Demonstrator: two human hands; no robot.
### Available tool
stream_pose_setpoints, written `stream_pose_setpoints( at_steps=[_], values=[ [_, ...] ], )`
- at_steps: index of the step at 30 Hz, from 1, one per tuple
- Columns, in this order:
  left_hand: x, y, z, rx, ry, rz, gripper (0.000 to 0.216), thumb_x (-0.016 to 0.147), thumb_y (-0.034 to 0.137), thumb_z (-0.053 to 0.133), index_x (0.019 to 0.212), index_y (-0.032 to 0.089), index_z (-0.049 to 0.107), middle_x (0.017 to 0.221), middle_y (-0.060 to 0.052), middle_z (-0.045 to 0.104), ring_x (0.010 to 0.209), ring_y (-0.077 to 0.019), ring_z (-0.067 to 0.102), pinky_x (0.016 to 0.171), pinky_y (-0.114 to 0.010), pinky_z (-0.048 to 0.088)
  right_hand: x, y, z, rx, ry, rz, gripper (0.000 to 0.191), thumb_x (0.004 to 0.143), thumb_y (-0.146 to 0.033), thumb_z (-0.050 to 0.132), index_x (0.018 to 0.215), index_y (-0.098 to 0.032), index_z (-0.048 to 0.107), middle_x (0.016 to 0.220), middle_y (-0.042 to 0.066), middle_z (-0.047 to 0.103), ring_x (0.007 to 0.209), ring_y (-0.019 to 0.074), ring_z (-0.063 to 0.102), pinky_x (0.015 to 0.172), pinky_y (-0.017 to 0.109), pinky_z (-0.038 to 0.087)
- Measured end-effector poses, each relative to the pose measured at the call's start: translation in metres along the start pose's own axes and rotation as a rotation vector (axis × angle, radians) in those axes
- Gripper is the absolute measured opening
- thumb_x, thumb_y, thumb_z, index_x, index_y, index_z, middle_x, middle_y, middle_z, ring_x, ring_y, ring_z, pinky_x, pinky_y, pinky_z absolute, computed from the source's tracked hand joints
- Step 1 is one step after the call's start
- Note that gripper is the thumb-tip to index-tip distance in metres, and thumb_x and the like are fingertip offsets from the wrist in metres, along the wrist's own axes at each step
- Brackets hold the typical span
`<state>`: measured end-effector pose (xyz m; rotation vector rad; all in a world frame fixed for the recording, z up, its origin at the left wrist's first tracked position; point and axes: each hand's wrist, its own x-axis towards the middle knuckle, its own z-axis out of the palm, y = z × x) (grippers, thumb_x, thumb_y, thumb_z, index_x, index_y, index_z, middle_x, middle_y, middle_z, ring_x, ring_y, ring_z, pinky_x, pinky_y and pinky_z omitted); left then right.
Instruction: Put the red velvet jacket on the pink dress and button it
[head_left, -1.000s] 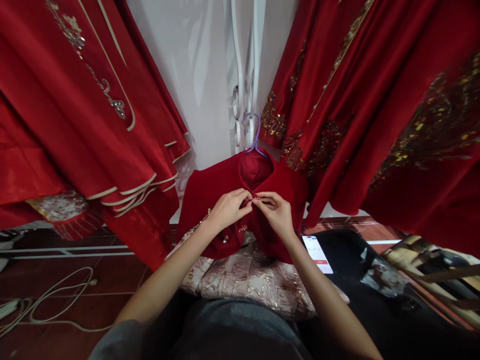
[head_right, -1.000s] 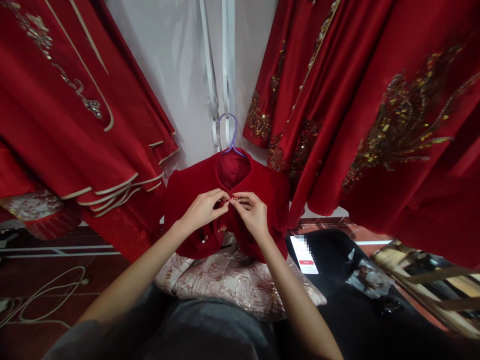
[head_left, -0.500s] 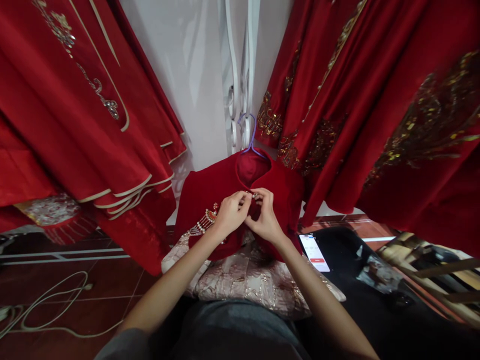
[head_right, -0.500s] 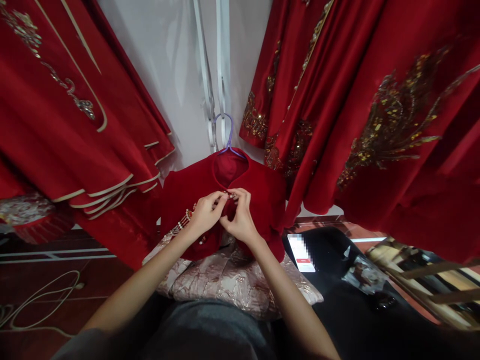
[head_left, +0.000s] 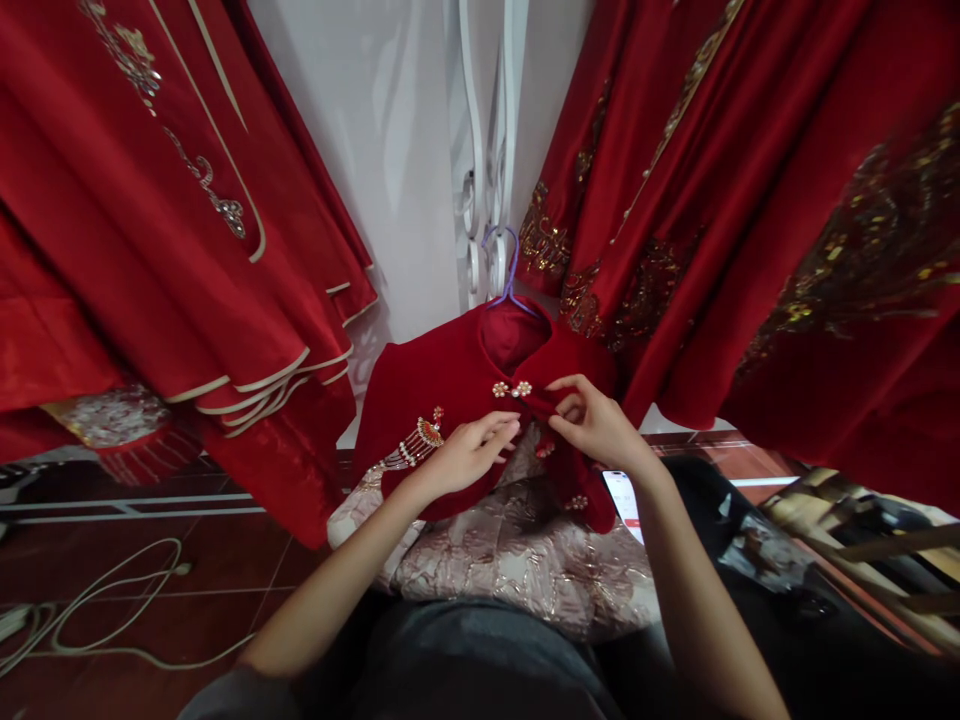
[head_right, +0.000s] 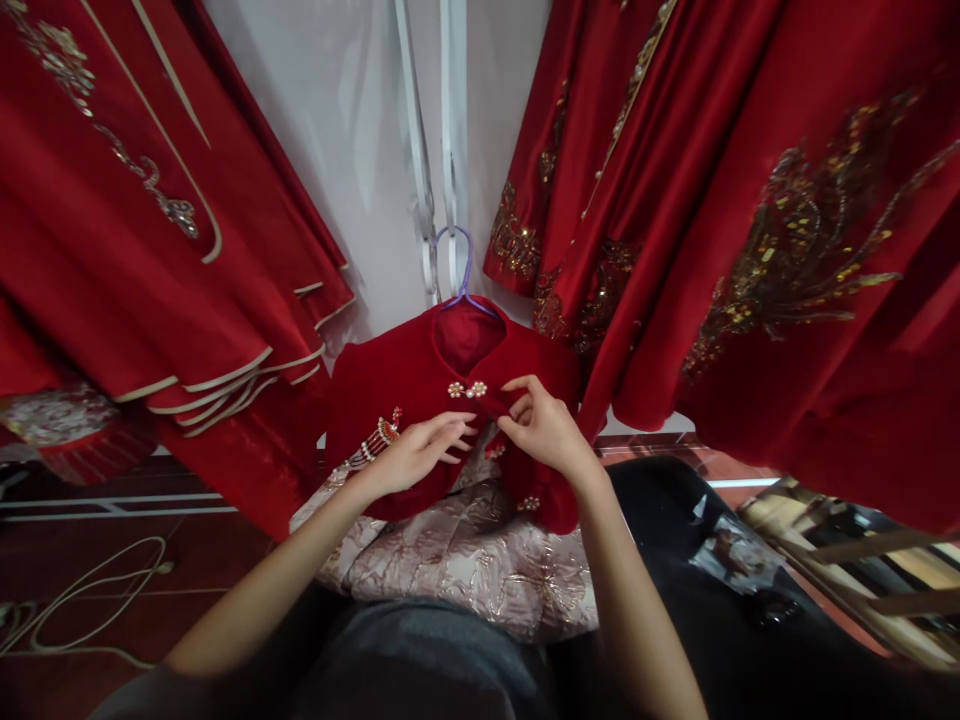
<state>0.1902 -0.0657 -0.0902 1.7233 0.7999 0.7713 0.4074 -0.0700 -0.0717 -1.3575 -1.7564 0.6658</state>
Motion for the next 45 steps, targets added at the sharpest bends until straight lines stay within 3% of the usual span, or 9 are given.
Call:
stream_pose_setpoints(
  at_steps=[6,11,15,19,25,28,31,36,45],
  values=[
    [-0.011,0.002,0.007,-0.006,0.043,0.0,0.044,0.082,0.045,0.064,0.114,0.016,0.057,0.11,-0.012,0.066,0.094,-0.0207,0.066,0.082,-0.036,0.055,-0.008,-0.026,0.001,0.481,-0.247,0.121,0.05,0.076,-0.033,0.066,0.12,-0.021,0.047,0.093,0.005,0.067,0.085,0.0171,0.068,0.078,0.034,0.057],
    [-0.018,-0.008,-0.006,-0.122,-0.001,-0.09,0.051,0.076,0.037,0.071,0.118,0.015,0.052,0.096,-0.008,0.068,0.089,-0.0184,0.066,0.082,-0.035,0.052,-0.014,-0.037,0.002,0.411,-0.363,0.065,0.032,0.077,-0.035,0.067,0.102,-0.019,0.057,0.103,0.007,0.065,0.086,0.0159,0.068,0.078,0.032,0.057],
    [-0.025,-0.01,-0.021,-0.158,0.016,-0.177,0.061,0.068,0.033,0.078,0.119,0.014,0.05,0.08,-0.002,0.065,0.076,-0.0141,0.065,0.078,-0.031,0.051,-0.019,-0.036,0.018,0.194,-0.355,0.037,0.028,0.078,-0.038,0.067,0.094,-0.018,0.056,0.084,0.004,0.065,0.069,0.0127,0.064,0.062,0.026,0.053],
    [-0.028,0.0,-0.027,-0.149,0.119,-0.217,0.048,0.074,0.04,0.071,0.113,0.016,0.056,0.088,-0.003,0.064,0.077,-0.0141,0.065,0.072,-0.03,0.054,-0.022,-0.037,0.055,0.073,-0.284,-0.008,0.043,0.069,-0.042,0.075,0.098,-0.018,0.054,0.081,0.002,0.063,0.063,0.0119,0.06,0.057,0.025,0.049],
    [-0.033,0.01,-0.051,0.069,0.11,-0.171,0.029,0.08,0.039,0.061,0.097,0.015,0.063,0.082,-0.004,0.066,0.073,-0.0154,0.066,0.07,-0.032,0.057,-0.02,-0.04,0.09,0.064,-0.12,-0.046,0.026,0.065,-0.019,0.071,0.084,-0.019,0.053,0.065,-0.004,0.058,0.058,0.0111,0.056,0.054,0.022,0.044],
    [-0.039,0.009,-0.075,0.416,0.318,-0.056,0.026,0.08,0.037,0.06,0.096,0.017,0.063,0.089,-0.006,0.066,0.08,-0.017,0.066,0.07,-0.031,0.056,-0.018,-0.04,0.085,0.104,-0.107,-0.021,0.023,0.065,-0.02,0.072,0.08,-0.02,0.054,0.064,-0.004,0.059,0.056,0.0106,0.056,0.052,0.021,0.043],
    [-0.044,0.002,-0.094,0.7,0.511,-0.048,0.031,0.074,0.039,0.067,0.095,0.019,0.058,0.098,-0.007,0.064,0.081,-0.0181,0.066,0.069,-0.032,0.055,-0.016,-0.039,0.079,0.168,-0.111,-0.005,0.019,0.067,-0.025,0.075,0.078,-0.019,0.06,0.067,-0.002,0.065,0.058,0.0112,0.058,0.055,0.022,0.045],
    [-0.041,-0.013,-0.093,0.661,0.435,-0.165,0.046,0.064,0.04,0.075,0.091,0.02,0.044,0.076,-0.001,0.064,0.068,-0.0178,0.066,0.065,-0.031,0.055,-0.011,-0.031,0.084,0.217,-0.12,0.031,0.024,0.063,-0.033,0.081,0.078,-0.018,0.07,0.07,0.002,0.071,0.063,0.0141,0.064,0.059,0.024,0.049],
    [-0.034,-0.017,-0.078,0.548,0.391,-0.05,0.028,0.072,0.031,0.067,0.088,0.021,0.046,0.08,-0.001,0.065,0.072,-0.0159,0.068,0.064,-0.027,0.056,-0.004,-0.019,0.102,0.34,-0.056,-0.03,0.019,0.077,-0.03,0.069,0.091,-0.018,0.072,0.088,0.006,0.073,0.077,0.0163,0.07,0.07,0.027,0.056]
  ],
)
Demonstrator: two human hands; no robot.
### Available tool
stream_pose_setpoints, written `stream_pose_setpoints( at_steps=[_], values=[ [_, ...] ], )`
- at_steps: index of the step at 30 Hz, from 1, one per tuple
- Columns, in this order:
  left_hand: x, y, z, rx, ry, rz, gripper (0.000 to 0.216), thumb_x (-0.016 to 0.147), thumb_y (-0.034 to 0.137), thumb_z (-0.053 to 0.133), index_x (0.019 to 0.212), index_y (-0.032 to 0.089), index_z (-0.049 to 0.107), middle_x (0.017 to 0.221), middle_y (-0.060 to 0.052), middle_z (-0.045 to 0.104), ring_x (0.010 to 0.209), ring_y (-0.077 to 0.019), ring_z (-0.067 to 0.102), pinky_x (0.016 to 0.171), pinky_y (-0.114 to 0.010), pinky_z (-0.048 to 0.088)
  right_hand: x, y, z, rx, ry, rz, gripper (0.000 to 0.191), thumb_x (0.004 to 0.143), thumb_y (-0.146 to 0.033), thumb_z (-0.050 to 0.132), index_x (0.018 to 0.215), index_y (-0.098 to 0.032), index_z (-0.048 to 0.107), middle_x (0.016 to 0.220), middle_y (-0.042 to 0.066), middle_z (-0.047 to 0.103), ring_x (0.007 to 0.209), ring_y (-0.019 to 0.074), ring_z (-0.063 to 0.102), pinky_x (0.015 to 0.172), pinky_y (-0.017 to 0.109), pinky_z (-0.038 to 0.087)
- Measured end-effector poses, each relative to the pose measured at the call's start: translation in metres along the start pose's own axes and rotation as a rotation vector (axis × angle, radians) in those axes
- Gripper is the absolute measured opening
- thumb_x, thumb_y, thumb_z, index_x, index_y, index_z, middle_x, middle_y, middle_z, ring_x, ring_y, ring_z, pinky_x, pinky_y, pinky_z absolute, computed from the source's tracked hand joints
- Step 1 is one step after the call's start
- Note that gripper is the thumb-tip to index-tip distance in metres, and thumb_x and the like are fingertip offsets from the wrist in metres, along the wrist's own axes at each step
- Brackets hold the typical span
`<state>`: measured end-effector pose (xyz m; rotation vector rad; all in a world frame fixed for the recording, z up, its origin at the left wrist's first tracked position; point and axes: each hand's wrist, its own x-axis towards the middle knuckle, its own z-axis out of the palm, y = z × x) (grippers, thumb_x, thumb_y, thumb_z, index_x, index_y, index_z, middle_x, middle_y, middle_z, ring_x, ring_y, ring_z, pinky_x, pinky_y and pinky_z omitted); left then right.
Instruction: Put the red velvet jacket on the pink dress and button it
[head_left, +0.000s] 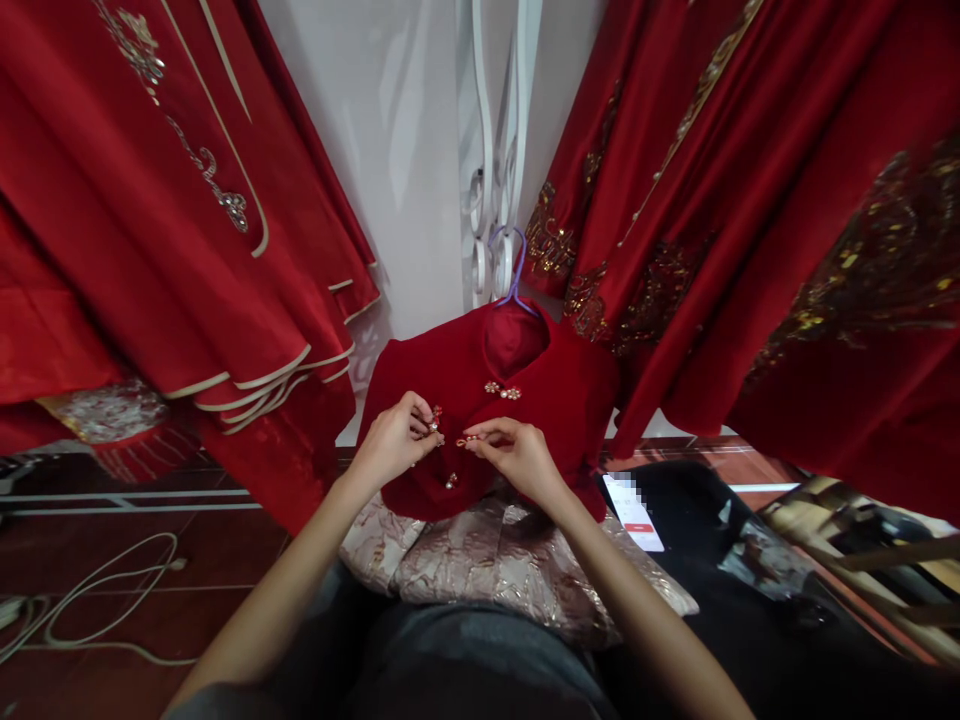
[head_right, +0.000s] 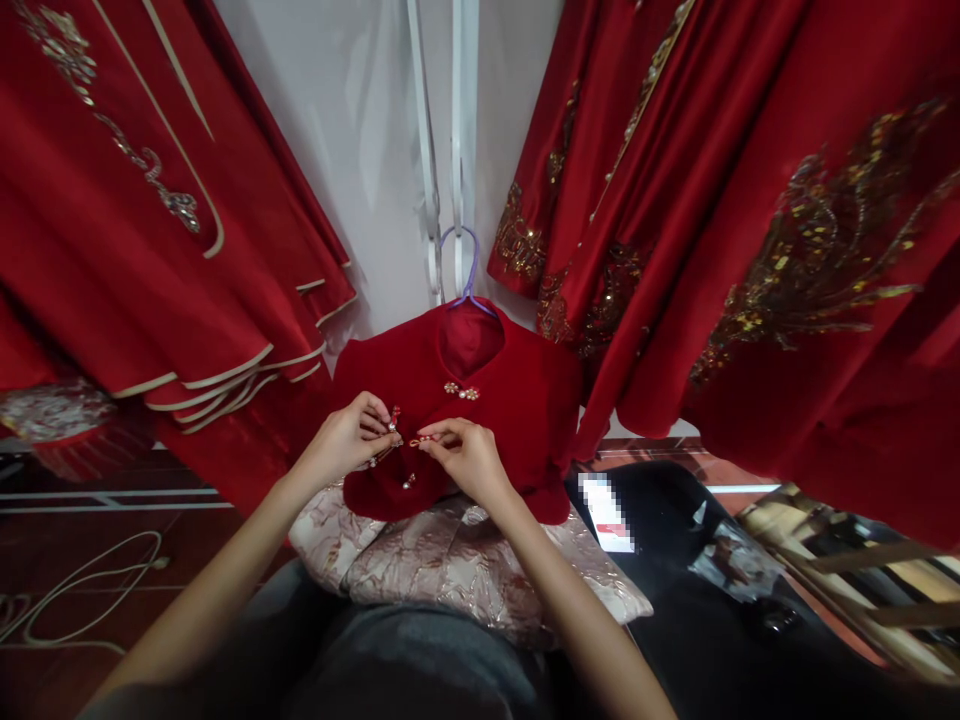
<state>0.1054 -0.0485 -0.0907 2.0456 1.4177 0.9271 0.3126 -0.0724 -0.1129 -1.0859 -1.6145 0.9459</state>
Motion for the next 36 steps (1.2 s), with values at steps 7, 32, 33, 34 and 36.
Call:
stream_pose_setpoints(
  at_steps=[7,32,33,34,36],
  values=[
    [0.003,-0.003,0.007,-0.091,0.068,0.004,0.023,0.077,0.035,0.064,0.09,0.019,0.053,0.078,-0.002,0.067,0.073,-0.0149,0.067,0.067,-0.027,0.056,0.005,0.009,0.012,0.007,0.034,-0.089,0.019,0.083,-0.029,0.062,0.097,-0.021,0.072,0.097,0.006,0.069,0.078,0.0141,0.069,0.071,0.025,0.058],
    [0.003,-0.004,0.016,-0.331,0.085,-0.069,0.029,0.069,0.034,0.071,0.089,0.013,0.072,0.088,-0.008,0.075,0.081,-0.0211,0.072,0.083,-0.037,0.059,0.022,0.0,0.03,-0.058,0.181,-0.136,0.018,0.083,-0.031,0.061,0.093,-0.02,0.071,0.092,0.006,0.067,0.076,0.0146,0.067,0.065,0.025,0.059],
    [0.003,-0.005,0.016,-0.319,0.089,-0.062,0.028,0.07,0.033,0.069,0.09,0.013,0.072,0.088,-0.008,0.075,0.081,-0.0212,0.072,0.083,-0.037,0.059,0.022,0.0,0.03,-0.069,0.185,-0.145,0.018,0.083,-0.031,0.061,0.093,-0.02,0.071,0.091,0.006,0.066,0.076,0.0144,0.066,0.064,0.024,0.059],
    [0.003,-0.005,0.017,-0.305,0.089,-0.058,0.027,0.072,0.032,0.068,0.09,0.013,0.072,0.089,-0.009,0.075,0.081,-0.0213,0.072,0.082,-0.037,0.059,0.022,-0.001,0.03,-0.079,0.188,-0.155,0.018,0.084,-0.031,0.06,0.092,-0.02,0.071,0.09,0.006,0.066,0.076,0.0143,0.066,0.064,0.024,0.059],
    [0.003,-0.005,0.015,-0.266,0.087,-0.047,0.025,0.074,0.032,0.066,0.09,0.013,0.072,0.088,-0.008,0.075,0.08,-0.021,0.072,0.081,-0.036,0.059,0.022,-0.001,0.032,-0.095,0.196,-0.17,0.017,0.084,-0.029,0.059,0.092,-0.019,0.071,0.089,0.006,0.065,0.075,0.0139,0.066,0.063,0.024,0.059]
  ],
)
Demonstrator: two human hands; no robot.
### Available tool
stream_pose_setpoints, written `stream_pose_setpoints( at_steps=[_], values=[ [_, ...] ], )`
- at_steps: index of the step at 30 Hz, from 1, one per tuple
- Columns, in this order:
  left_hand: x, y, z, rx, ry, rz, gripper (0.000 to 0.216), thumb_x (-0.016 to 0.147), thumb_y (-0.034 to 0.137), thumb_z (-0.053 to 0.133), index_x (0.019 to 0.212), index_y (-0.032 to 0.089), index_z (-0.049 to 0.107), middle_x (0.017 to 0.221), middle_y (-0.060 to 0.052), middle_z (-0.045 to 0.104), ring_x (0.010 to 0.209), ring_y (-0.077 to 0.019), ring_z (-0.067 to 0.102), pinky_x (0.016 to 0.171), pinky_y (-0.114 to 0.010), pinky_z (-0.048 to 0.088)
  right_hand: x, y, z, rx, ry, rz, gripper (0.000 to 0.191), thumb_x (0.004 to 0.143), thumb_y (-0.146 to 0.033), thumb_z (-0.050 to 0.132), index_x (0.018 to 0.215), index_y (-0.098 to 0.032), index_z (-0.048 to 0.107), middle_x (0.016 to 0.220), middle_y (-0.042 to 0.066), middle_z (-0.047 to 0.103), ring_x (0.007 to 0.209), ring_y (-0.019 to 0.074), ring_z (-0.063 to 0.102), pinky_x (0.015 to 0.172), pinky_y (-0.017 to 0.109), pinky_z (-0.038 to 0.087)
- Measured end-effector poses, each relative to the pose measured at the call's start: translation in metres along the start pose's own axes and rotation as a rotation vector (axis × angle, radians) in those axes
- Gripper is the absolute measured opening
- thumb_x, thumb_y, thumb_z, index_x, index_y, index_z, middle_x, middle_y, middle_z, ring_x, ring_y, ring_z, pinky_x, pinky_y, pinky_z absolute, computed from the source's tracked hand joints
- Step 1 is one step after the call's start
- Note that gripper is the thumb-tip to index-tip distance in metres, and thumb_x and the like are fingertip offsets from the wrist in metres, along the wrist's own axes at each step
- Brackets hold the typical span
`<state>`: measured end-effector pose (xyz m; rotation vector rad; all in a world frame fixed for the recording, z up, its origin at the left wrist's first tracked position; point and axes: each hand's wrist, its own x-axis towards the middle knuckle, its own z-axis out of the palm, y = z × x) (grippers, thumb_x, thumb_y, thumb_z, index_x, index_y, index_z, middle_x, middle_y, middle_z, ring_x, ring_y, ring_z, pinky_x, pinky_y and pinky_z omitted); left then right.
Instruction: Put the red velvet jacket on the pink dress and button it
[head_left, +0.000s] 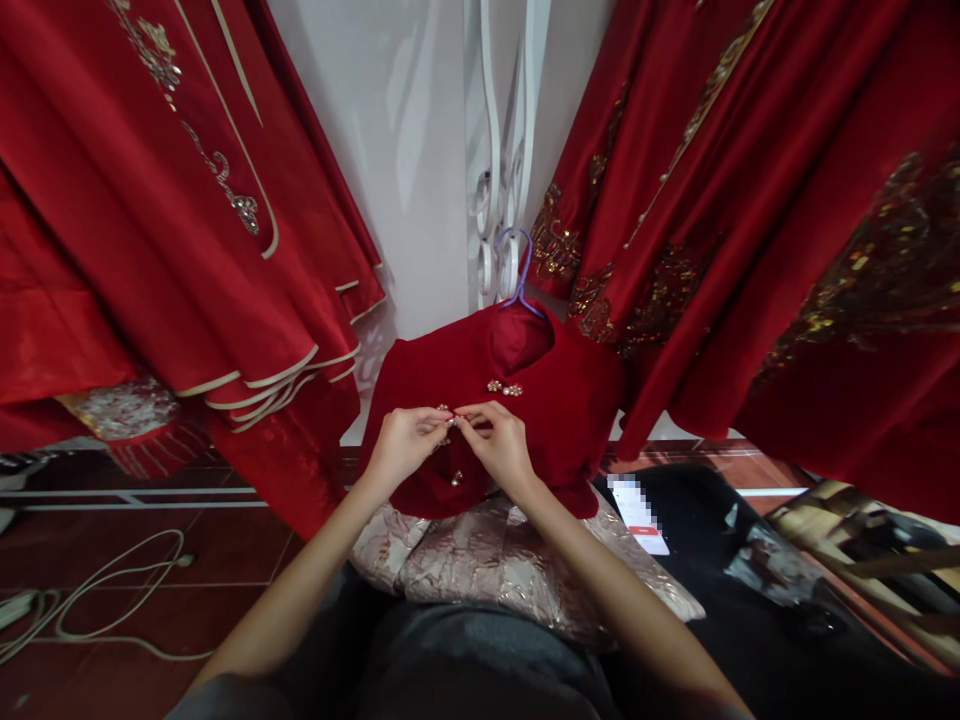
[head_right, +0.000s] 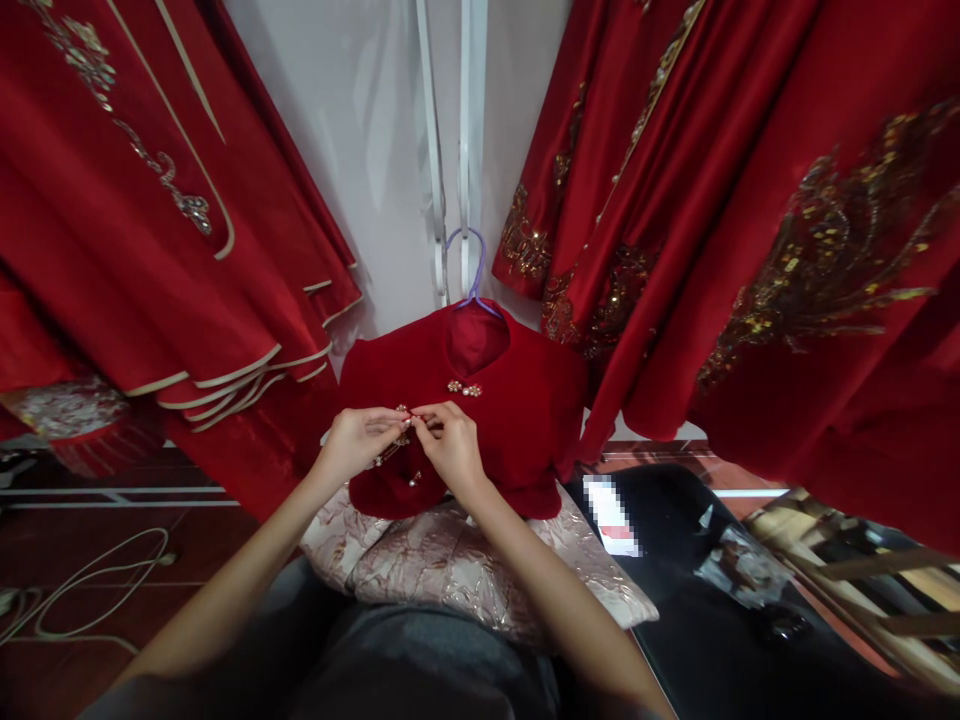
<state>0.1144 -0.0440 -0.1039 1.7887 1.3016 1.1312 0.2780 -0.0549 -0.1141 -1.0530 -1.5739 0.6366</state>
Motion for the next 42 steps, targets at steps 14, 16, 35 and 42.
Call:
stream_pose_setpoints(
  at_steps=[14,16,35,42],
  values=[
    [-0.017,0.015,-0.003,0.475,-0.452,-0.074,0.004,0.073,0.02,0.063,0.077,0.018,0.063,0.075,-0.001,0.072,0.072,-0.0153,0.068,0.064,-0.022,0.047,-0.011,-0.001,-0.078,-0.226,-0.49,0.208,0.017,0.085,-0.024,0.055,0.094,-0.016,0.068,0.079,0.005,0.072,0.065,0.0141,0.068,0.062,0.024,0.053],
    [-0.02,0.011,0.003,0.516,-0.519,-0.083,0.01,0.071,0.017,0.065,0.081,0.017,0.063,0.076,-0.001,0.072,0.07,-0.0142,0.067,0.064,-0.021,0.045,-0.013,0.003,-0.089,-0.304,-0.667,0.278,0.017,0.084,-0.02,0.054,0.091,-0.016,0.068,0.075,0.004,0.072,0.059,0.0137,0.066,0.058,0.024,0.051],
    [-0.027,0.003,0.018,0.648,-0.58,0.154,0.011,0.073,0.009,0.055,0.079,0.017,0.06,0.07,-0.001,0.064,0.065,-0.0135,0.059,0.061,-0.022,0.038,-0.018,0.064,-0.039,-0.304,-0.691,0.181,0.018,0.065,-0.011,0.072,0.082,-0.015,0.068,0.069,0.001,0.069,0.065,0.0124,0.063,0.059,0.019,0.044],
    [-0.028,-0.017,0.044,0.706,-0.464,0.102,0.013,0.075,0.011,0.054,0.082,0.015,0.064,0.075,-0.006,0.069,0.07,-0.0169,0.064,0.063,-0.024,0.041,-0.009,0.041,-0.068,-0.083,-0.873,0.361,0.017,0.063,-0.019,0.074,0.079,-0.015,0.071,0.074,0.004,0.074,0.071,0.0166,0.07,0.065,0.023,0.051]
  ],
)
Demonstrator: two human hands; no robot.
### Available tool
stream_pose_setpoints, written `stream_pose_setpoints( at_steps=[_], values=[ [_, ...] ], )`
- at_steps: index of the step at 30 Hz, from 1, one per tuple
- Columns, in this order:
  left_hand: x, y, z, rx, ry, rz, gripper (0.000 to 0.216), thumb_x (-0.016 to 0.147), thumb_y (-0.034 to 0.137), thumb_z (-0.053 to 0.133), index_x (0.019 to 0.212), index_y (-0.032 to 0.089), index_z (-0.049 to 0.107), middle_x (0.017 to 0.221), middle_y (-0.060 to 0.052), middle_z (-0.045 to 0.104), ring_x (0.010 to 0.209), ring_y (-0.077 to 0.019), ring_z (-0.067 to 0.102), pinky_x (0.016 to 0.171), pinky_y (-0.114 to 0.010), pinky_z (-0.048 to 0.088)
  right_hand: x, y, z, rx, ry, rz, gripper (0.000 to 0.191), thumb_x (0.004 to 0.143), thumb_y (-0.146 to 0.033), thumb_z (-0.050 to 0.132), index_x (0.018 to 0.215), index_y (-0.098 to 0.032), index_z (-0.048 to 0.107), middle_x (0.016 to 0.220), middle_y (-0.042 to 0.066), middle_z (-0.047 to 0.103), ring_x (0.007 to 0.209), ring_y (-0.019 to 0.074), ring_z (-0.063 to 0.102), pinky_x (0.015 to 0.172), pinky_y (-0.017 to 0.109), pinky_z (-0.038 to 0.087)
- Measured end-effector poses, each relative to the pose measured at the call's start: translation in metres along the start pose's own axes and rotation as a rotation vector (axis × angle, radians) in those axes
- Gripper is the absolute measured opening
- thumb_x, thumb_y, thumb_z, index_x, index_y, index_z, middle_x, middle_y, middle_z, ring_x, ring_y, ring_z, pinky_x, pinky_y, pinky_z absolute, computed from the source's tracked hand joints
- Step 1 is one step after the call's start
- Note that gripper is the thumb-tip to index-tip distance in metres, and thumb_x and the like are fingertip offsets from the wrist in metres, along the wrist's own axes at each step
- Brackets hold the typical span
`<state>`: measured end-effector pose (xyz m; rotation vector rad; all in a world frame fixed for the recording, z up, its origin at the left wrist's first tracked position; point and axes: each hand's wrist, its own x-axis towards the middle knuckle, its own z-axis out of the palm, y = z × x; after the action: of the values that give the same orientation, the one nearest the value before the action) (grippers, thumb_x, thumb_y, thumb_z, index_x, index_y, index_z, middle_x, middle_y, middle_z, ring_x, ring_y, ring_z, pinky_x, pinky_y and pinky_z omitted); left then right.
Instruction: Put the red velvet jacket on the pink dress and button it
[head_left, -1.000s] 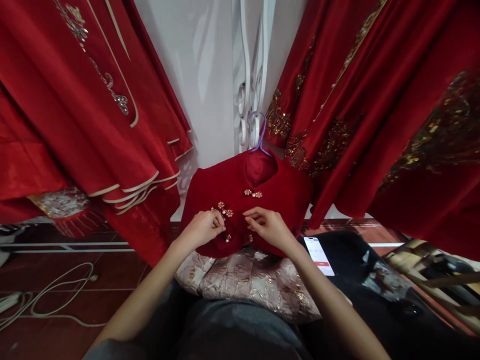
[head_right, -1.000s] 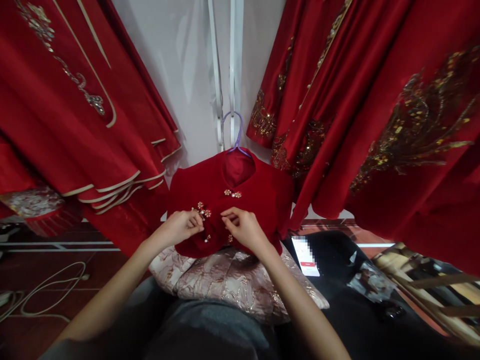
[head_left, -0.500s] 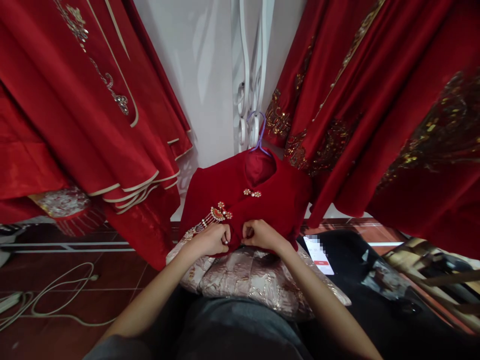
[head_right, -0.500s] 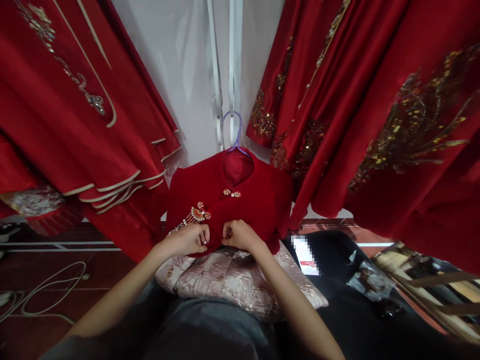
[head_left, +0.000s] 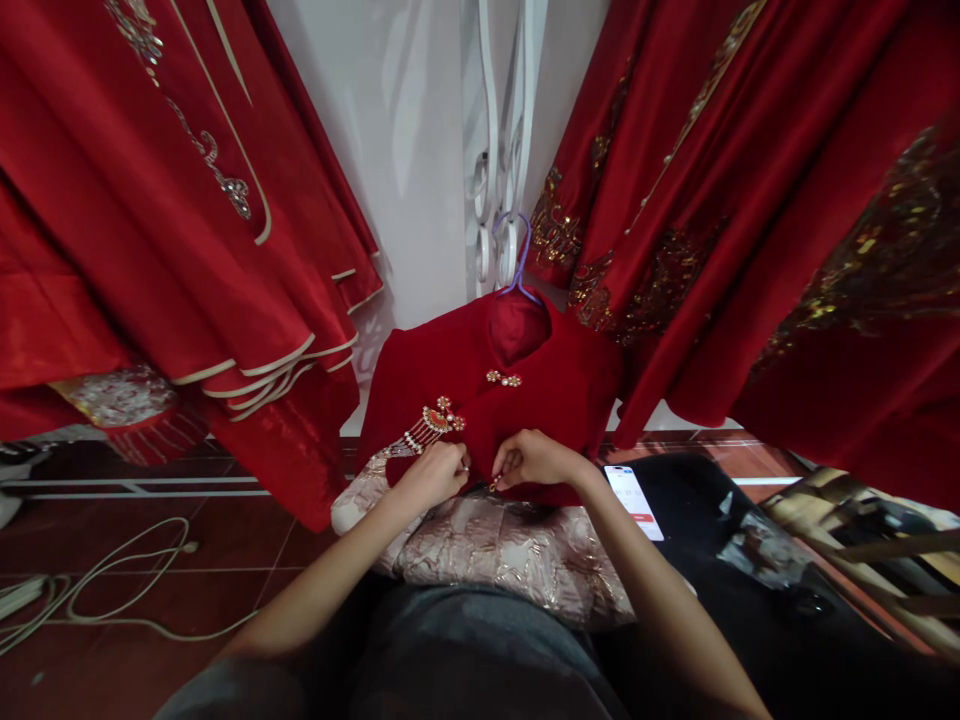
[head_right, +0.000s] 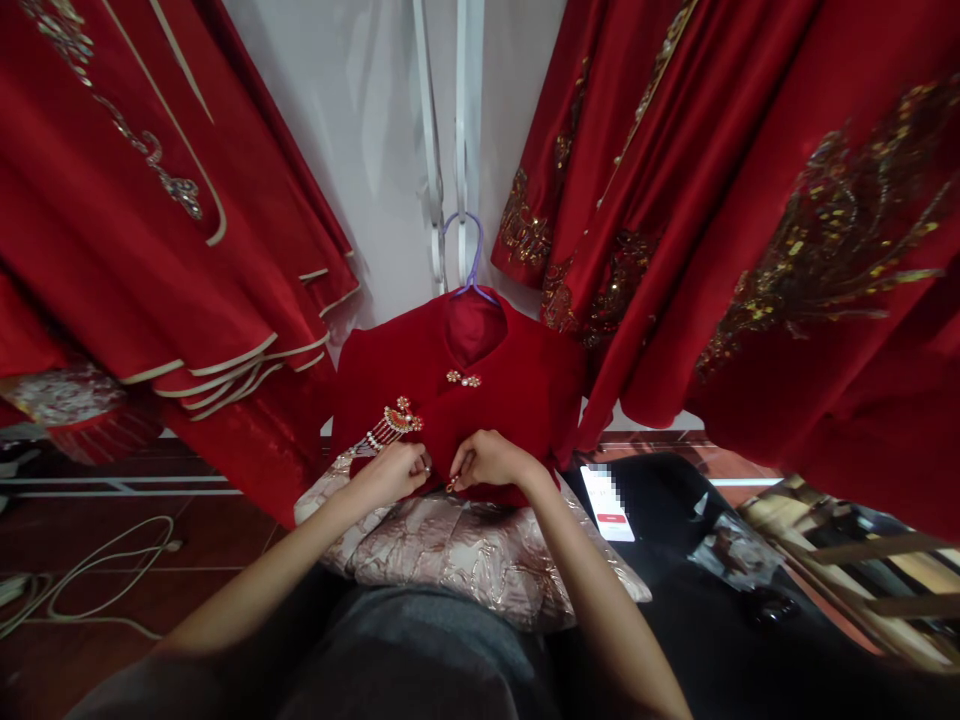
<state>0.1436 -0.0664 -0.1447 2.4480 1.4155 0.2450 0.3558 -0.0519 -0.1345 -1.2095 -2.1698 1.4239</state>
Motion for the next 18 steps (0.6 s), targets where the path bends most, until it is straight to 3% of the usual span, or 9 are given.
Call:
stream_pose_setpoints(
  at_steps=[3,5,11,18],
  values=[
    [0.003,0.0,0.0,-0.03,0.004,-0.058,0.008,0.071,0.013,0.058,0.076,0.015,0.064,0.076,-0.007,0.071,0.072,-0.0191,0.067,0.062,-0.025,0.043,-0.002,-0.004,0.001,0.075,-0.049,-0.065,0.021,0.064,-0.024,0.075,0.083,-0.015,0.072,0.077,0.004,0.074,0.072,0.0161,0.069,0.067,0.024,0.052],
    [0.003,0.0,-0.004,-0.048,0.014,-0.1,0.005,0.068,0.014,0.062,0.073,0.015,0.064,0.077,-0.008,0.072,0.074,-0.0204,0.068,0.063,-0.025,0.044,0.004,-0.004,0.008,0.105,-0.001,-0.102,0.021,0.065,-0.025,0.075,0.084,-0.015,0.072,0.077,0.003,0.074,0.072,0.0153,0.069,0.068,0.024,0.052],
    [0.004,-0.006,-0.008,-0.34,-0.046,-0.211,0.008,0.066,0.013,0.064,0.074,0.014,0.064,0.078,-0.006,0.074,0.072,-0.0174,0.07,0.064,-0.022,0.048,0.026,-0.001,0.033,-0.031,0.393,-0.08,0.012,0.067,-0.015,0.072,0.079,-0.014,0.072,0.075,0.005,0.072,0.07,0.0142,0.067,0.067,0.022,0.051],
    [0.006,-0.022,0.006,-0.459,0.004,-0.225,0.01,0.064,0.023,0.069,0.069,0.014,0.065,0.071,-0.004,0.073,0.072,-0.0175,0.069,0.067,-0.024,0.051,0.025,-0.005,0.037,-0.068,0.39,-0.068,0.011,0.069,-0.012,0.071,0.08,-0.013,0.071,0.075,0.005,0.073,0.07,0.0138,0.068,0.067,0.021,0.051]
  ],
)
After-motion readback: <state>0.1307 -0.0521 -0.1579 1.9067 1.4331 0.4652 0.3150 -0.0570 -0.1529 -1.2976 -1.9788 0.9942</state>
